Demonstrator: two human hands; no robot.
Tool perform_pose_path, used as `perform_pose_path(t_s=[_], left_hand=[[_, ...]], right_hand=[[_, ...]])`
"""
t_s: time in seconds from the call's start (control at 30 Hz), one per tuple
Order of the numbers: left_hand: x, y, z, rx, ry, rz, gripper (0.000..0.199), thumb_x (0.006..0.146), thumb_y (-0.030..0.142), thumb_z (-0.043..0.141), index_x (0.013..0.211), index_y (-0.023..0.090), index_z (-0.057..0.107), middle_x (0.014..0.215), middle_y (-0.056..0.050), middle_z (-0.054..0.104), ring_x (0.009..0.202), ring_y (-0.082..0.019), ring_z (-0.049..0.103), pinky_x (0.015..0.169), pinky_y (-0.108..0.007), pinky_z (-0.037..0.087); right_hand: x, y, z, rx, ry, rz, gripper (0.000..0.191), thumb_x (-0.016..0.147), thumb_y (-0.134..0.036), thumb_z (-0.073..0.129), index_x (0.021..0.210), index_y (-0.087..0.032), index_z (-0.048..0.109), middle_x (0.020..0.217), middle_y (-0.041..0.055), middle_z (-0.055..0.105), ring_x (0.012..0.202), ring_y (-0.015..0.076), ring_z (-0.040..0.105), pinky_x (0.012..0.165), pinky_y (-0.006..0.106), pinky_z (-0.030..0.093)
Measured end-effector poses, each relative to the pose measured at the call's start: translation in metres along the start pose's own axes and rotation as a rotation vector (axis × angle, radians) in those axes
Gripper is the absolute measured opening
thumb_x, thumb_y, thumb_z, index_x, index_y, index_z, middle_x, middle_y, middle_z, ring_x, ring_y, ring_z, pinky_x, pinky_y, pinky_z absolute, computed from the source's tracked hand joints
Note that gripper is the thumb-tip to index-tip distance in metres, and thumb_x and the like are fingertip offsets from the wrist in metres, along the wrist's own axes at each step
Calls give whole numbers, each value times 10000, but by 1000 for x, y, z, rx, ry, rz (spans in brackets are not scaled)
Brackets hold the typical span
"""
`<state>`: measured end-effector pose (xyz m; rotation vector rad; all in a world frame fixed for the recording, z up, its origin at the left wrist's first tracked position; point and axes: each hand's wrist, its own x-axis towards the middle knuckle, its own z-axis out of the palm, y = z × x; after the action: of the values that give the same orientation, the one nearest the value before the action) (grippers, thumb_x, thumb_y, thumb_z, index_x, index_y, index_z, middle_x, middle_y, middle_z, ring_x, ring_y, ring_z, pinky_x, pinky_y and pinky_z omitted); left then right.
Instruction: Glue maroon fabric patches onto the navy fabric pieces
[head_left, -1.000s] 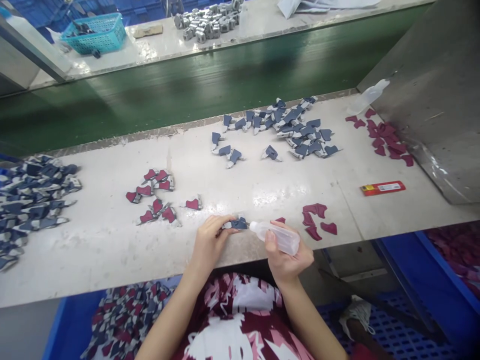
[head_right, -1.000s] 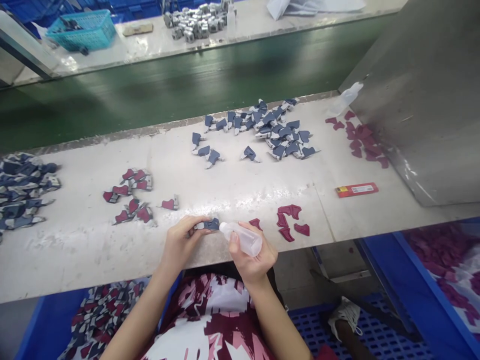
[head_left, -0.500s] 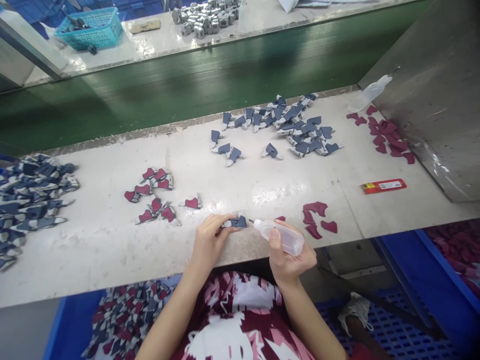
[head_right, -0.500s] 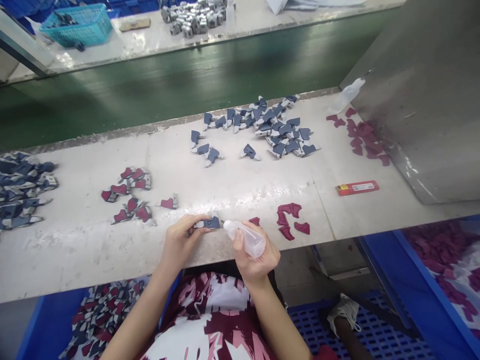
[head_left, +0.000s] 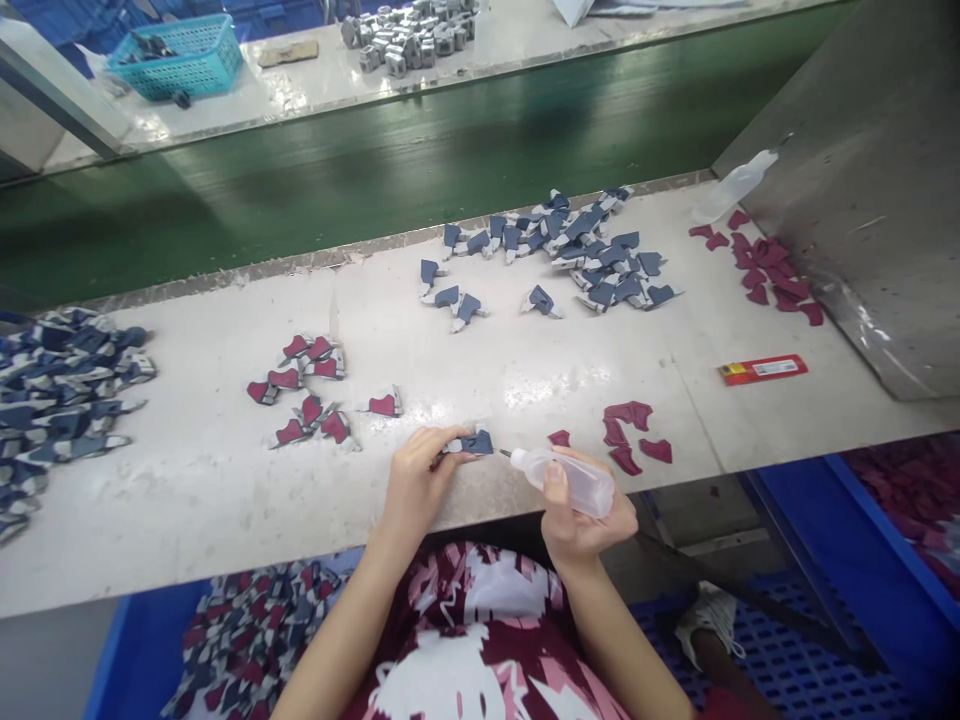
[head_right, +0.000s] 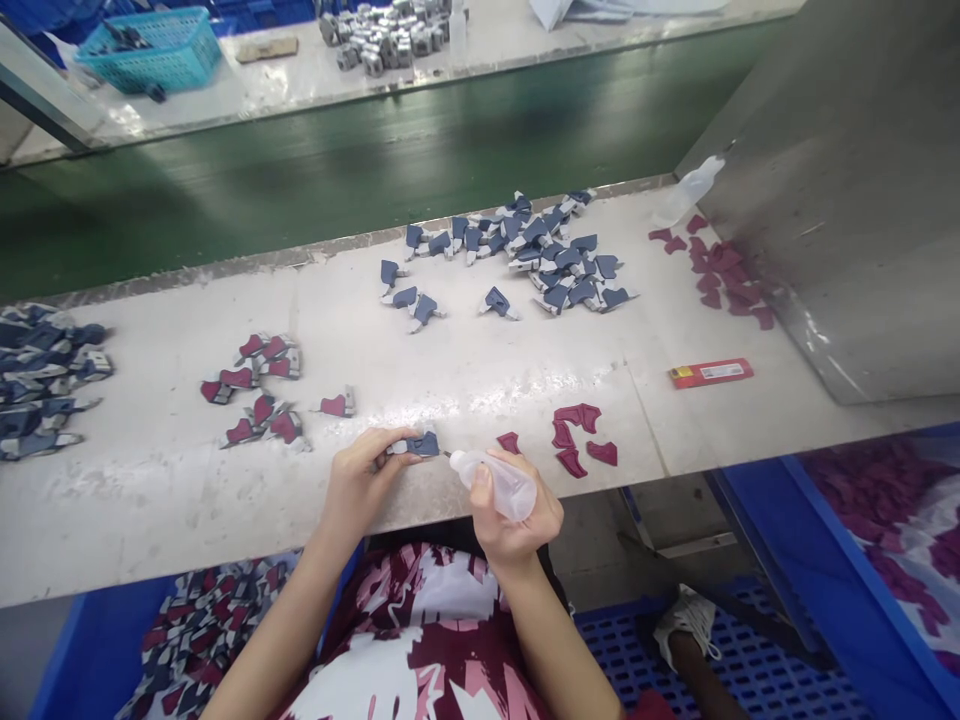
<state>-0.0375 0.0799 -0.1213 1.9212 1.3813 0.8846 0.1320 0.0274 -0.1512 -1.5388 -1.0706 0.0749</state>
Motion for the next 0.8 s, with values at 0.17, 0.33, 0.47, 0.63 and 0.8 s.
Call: perform_pose_path(t_s=[0.17,0.33,0.47,0.63,0.8], left_hand=[[0,-1,1,-2,1,-8,183,887,94,676,1018,210,728,913,-23,766,685,-151,641,705,-276,562],[-1,-3,0,-16,0,-11,144,902,146,680,1015,218,732,911,-31,769,718,-163,664,728,-291,575],[0,-2,-1,-24,-8,-14,137,916,165,664,1019,222,734,916,-36,772,728,-169,670,721,-300,577],[0,-1,-1,-20,-8,-10,135,919,171,655,1013,220,738,911,-37,773,700,-164,656,678,-285,565],[1,-1,-1,-22,-8,-9,131,917,169,659,1008,216,740,903,-37,774,703,-165,661,671,-275,559]], right_hand=[[-1,0,-2,18,7,17,136,845,-315,692,863,-181,710,762,53,748,604,210,713,553,308,574],[3,-12,1,27,-41,10,178,840,-349,702,859,-173,719,723,48,752,544,186,703,497,262,559],[7,-20,7,16,-80,9,196,848,-367,692,868,-175,726,729,52,765,544,184,714,491,247,570],[8,-21,9,9,-114,21,198,854,-368,690,878,-176,733,754,59,776,563,191,728,513,253,588],[5,-19,9,46,-125,35,174,850,-333,707,919,-177,739,790,58,781,598,191,738,542,252,596]])
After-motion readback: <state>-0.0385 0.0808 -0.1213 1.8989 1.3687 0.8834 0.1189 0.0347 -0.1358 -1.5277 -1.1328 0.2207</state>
